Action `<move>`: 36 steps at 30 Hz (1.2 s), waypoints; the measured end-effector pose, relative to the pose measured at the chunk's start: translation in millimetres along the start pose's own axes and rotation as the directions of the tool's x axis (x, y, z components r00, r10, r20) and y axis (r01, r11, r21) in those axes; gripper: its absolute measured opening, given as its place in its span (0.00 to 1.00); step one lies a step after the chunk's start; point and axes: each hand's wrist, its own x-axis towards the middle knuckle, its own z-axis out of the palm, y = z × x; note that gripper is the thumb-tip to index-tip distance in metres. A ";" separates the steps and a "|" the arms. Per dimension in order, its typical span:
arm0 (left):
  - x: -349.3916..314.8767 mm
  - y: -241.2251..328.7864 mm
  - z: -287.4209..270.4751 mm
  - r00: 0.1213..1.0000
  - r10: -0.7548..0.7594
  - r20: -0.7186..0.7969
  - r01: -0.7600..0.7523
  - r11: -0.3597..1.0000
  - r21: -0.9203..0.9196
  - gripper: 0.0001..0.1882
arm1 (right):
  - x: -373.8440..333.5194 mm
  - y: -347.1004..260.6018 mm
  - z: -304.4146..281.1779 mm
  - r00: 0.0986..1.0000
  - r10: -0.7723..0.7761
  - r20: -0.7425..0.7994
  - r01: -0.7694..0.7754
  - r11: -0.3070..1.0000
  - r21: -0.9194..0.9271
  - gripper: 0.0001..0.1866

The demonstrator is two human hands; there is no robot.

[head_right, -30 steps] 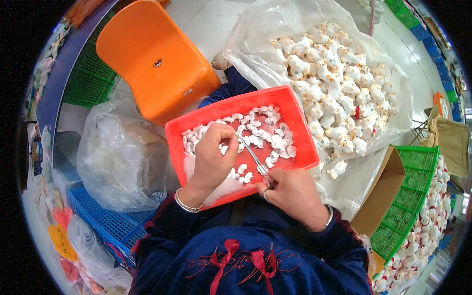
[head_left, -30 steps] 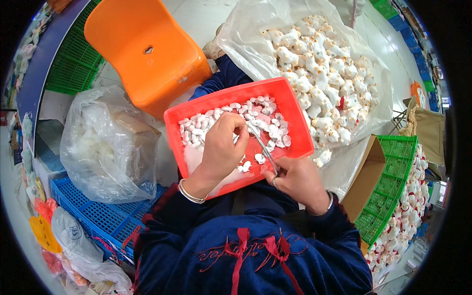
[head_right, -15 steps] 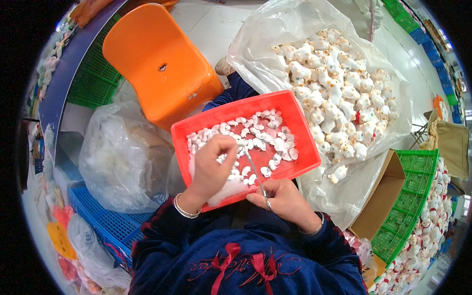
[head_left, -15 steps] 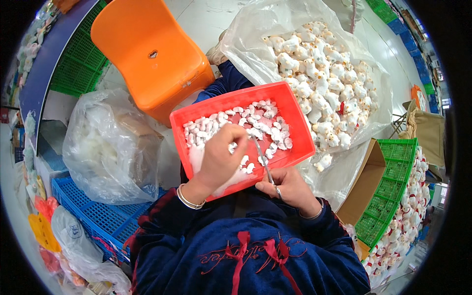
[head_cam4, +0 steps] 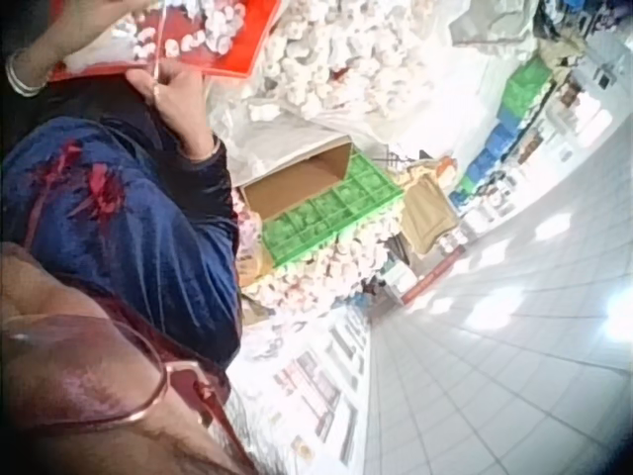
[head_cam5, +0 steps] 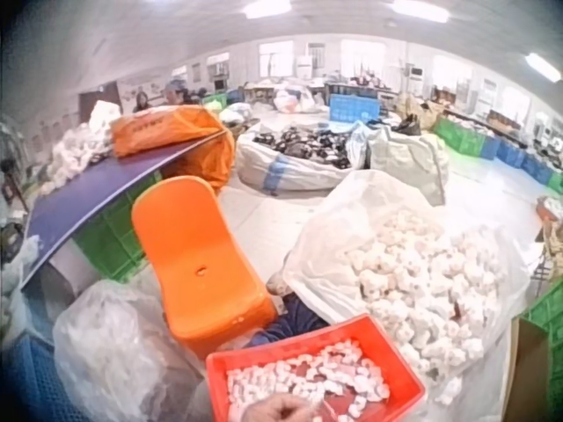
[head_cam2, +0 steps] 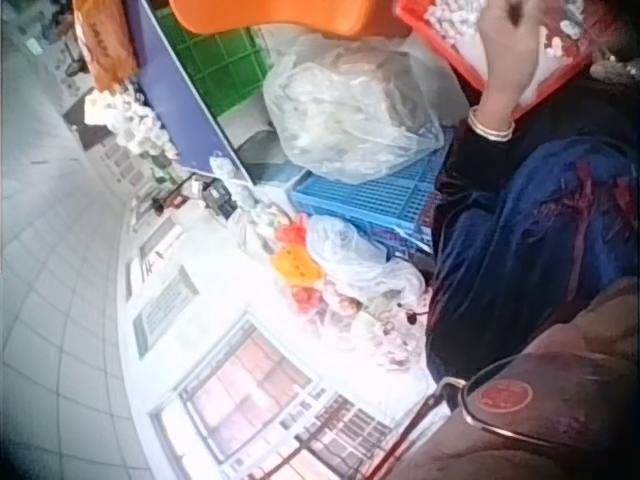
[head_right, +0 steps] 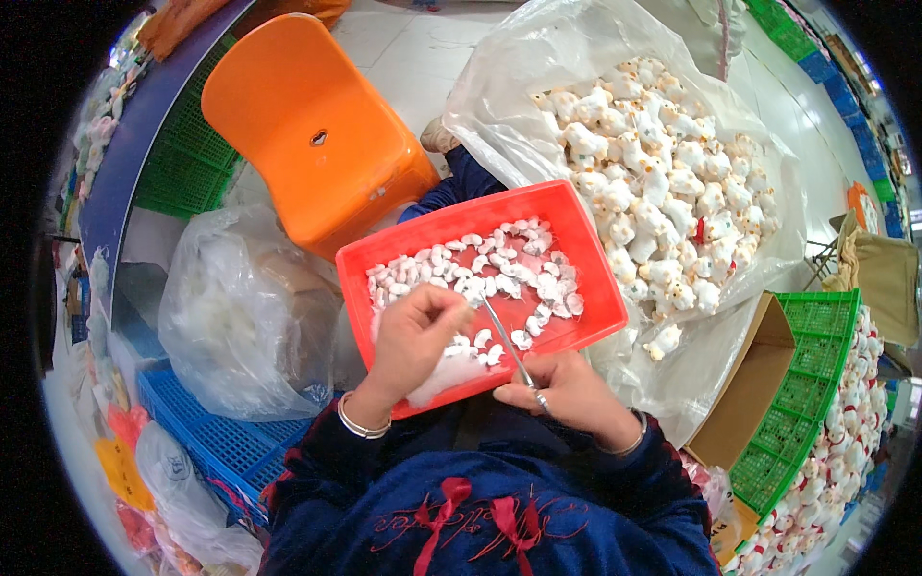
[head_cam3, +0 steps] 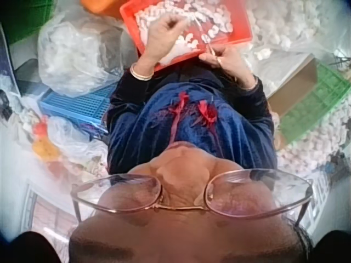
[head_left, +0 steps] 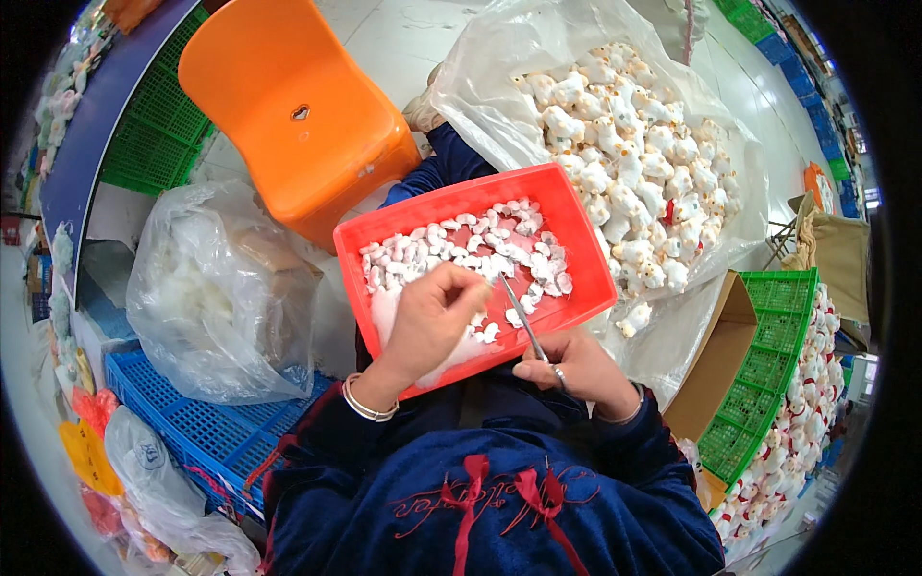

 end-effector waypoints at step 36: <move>2.7 0.5 7.3 0.983 -0.177 0.058 0.185 0.966 -0.179 0.08 | 59.0 -11.6 -5.7 0.910 -0.353 -0.218 0.397 0.894 0.208 0.09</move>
